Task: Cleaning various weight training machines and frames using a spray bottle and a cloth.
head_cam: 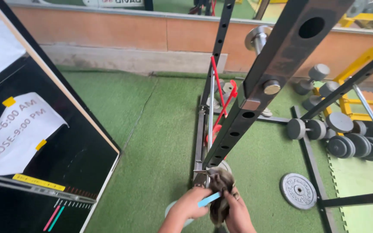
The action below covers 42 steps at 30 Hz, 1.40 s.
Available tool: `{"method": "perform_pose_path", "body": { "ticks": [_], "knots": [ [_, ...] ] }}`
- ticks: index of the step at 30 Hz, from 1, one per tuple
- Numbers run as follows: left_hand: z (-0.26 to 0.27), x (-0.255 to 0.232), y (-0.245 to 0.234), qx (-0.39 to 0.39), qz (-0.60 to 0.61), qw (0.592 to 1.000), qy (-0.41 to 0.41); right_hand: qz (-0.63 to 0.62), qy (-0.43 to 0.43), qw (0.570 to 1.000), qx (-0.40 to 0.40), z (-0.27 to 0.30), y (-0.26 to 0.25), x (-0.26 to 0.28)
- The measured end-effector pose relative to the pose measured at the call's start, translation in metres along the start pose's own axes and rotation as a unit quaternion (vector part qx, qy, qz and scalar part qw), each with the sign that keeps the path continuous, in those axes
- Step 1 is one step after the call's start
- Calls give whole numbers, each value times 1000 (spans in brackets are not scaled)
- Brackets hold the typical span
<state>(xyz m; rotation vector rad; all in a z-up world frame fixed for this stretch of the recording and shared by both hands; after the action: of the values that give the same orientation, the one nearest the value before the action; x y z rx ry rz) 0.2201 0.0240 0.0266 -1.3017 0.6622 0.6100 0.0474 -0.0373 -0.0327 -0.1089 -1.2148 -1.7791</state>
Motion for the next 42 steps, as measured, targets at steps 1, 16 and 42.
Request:
{"method": "perform_pose_path", "body": {
  "ticks": [1,16,42],
  "knots": [
    [4,2,3,2,-1,1000,5,-1,-5,1000,-1,2,-3,-2],
    [57,-39,6,-247,143,956,-63,560,-453,646,252,56,156,122],
    [5,56,-145,-162,56,980,101,897,-421,-138,-3,-27,243,65]
  ]
}}
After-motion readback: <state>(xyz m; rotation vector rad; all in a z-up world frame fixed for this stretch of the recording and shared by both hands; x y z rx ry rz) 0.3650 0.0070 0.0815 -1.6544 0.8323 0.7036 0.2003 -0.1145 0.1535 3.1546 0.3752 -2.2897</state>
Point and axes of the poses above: each hand's wrist, its own z-axis away from the middle knuckle, its own y-axis out of the palm, x = y × z, the point moved 3 cm from there along -z, towards the middle knuckle, and after that the axes turned 10 degrees about -z, right-handed, at the moved point
